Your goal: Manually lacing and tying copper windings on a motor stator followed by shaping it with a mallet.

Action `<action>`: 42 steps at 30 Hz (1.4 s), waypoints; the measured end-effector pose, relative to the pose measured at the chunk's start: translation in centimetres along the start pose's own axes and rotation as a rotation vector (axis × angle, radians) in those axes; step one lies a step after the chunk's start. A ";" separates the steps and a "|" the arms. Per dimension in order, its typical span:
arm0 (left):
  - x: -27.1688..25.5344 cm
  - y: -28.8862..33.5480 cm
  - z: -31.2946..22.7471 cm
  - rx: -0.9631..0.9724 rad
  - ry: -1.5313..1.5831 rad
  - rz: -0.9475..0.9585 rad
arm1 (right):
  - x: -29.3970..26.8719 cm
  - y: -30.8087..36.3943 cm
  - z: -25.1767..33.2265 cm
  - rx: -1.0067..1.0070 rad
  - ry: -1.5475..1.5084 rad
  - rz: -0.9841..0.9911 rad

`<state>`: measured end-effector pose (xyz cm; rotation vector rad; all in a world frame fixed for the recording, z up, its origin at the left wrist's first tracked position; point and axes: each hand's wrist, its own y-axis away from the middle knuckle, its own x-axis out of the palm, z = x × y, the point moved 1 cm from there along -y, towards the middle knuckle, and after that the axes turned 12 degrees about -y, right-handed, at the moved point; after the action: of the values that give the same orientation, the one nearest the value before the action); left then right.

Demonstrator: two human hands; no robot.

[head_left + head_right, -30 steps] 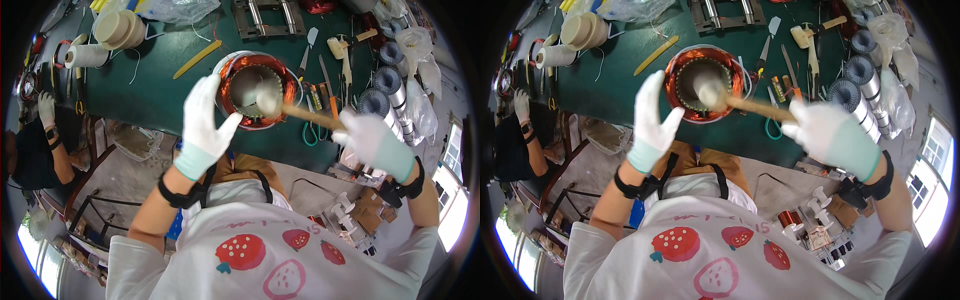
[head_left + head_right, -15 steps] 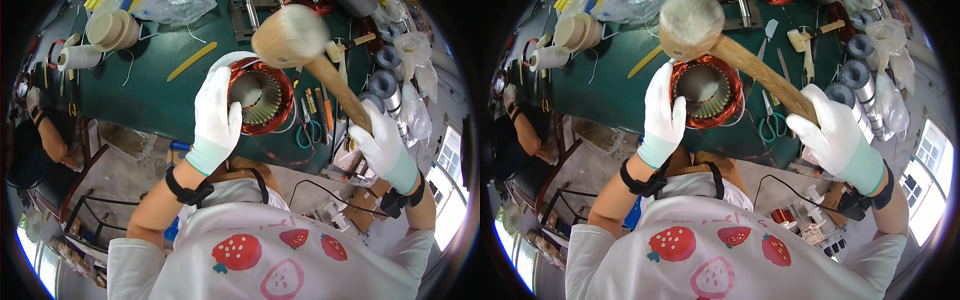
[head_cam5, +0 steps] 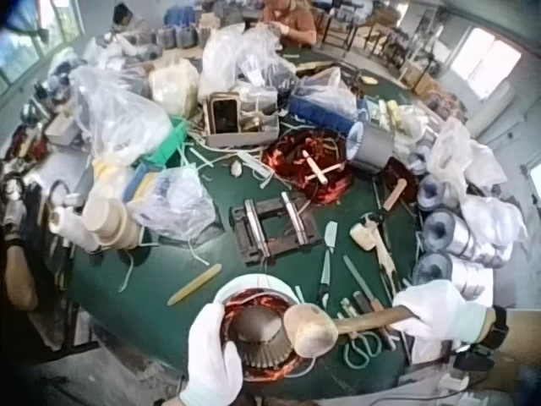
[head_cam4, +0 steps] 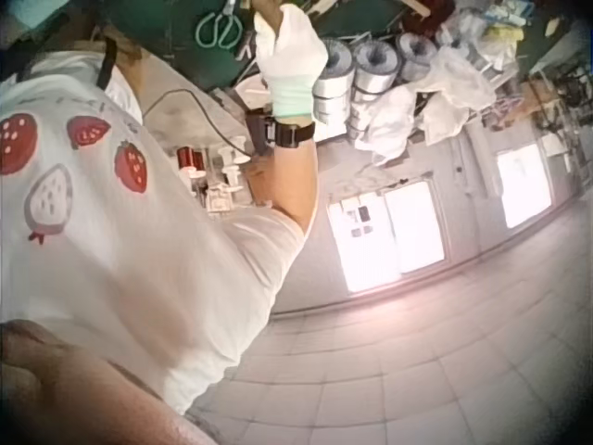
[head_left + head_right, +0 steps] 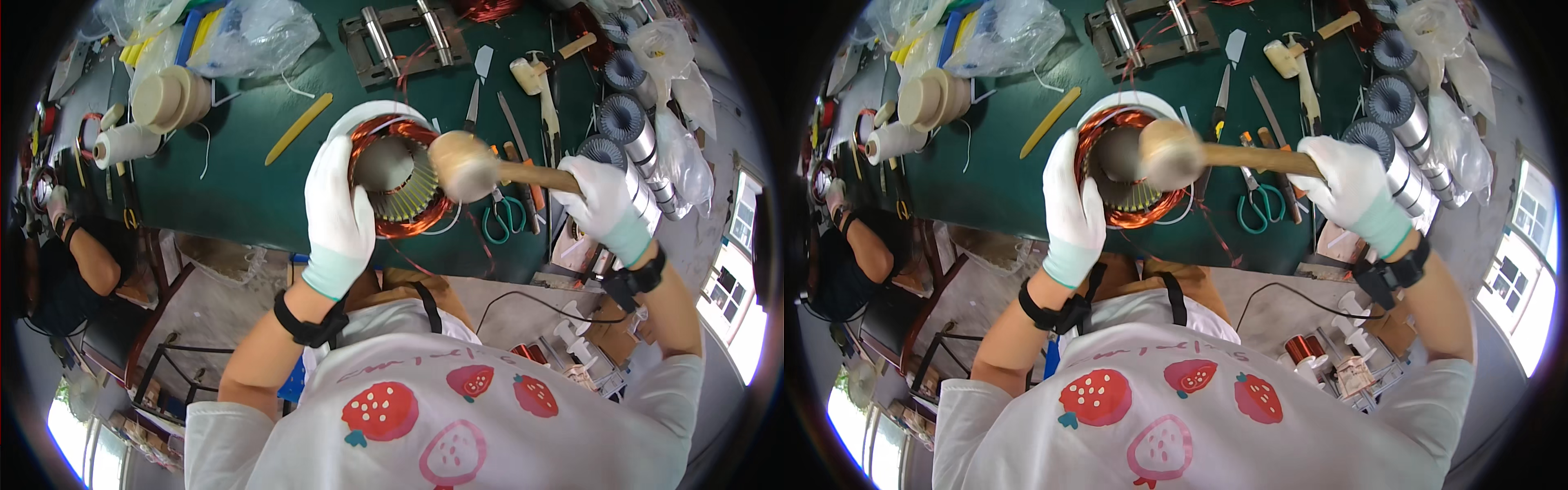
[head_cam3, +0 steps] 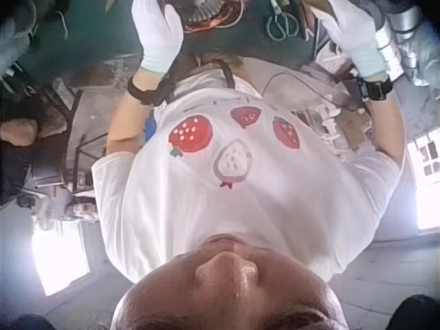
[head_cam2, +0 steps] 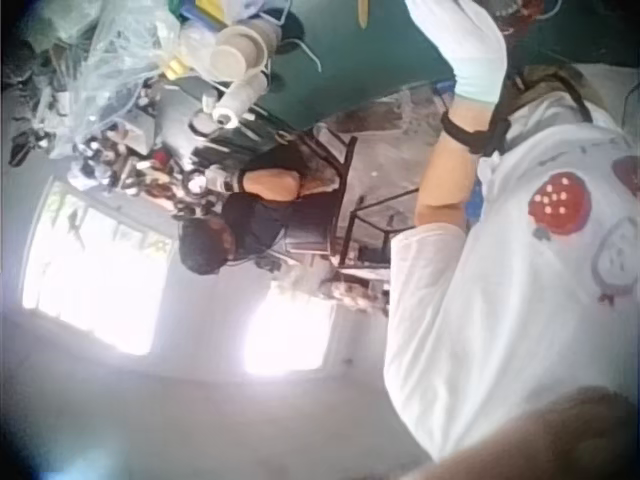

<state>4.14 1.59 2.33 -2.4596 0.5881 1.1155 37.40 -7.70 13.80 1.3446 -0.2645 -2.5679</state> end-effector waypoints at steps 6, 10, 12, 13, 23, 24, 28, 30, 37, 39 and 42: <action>-0.7 1.0 0.2 -0.069 0.002 0.036 | 10.3 4.4 -6.5 0.570 -0.142 -0.373; -1.7 -4.2 3.3 -0.144 0.344 0.289 | 15.0 2.4 -4.0 0.327 0.036 -0.331; -1.3 -7.7 2.2 -0.485 0.820 0.548 | 18.0 2.5 -1.4 0.263 -0.122 -0.146; -1.2 -9.0 1.5 -0.474 0.813 0.552 | 20.7 3.1 -0.6 0.233 -0.200 -0.084; -3.7 -9.7 -3.8 -0.400 0.902 0.441 | 13.1 -6.7 7.3 0.157 -1.625 -0.387; -4.6 -10.2 -4.7 -0.399 0.972 0.413 | 14.1 -6.8 6.7 0.013 -1.618 -0.546; -10.1 -10.1 -3.6 -0.383 0.950 0.262 | 9.0 -7.0 7.0 0.116 -1.699 -0.317; -14.8 -9.3 -1.6 -0.236 0.755 -0.064 | 8.5 -3.9 5.2 -0.049 -1.402 -0.400; -23.1 0.1 3.7 -0.081 0.164 -0.581 | 6.1 16.4 -14.5 0.206 -1.915 -0.779; -20.5 4.3 5.5 -0.156 -0.258 -0.181 | 7.9 15.6 -11.5 0.675 -1.942 -1.319; -13.7 13.6 9.0 -0.428 -0.144 0.441 | 13.2 13.6 -8.7 0.758 -2.101 -0.400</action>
<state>-16.58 -2.48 5.09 -2.6335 0.9634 1.7305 38.87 -24.92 2.17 -1.9461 -1.2926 -2.9504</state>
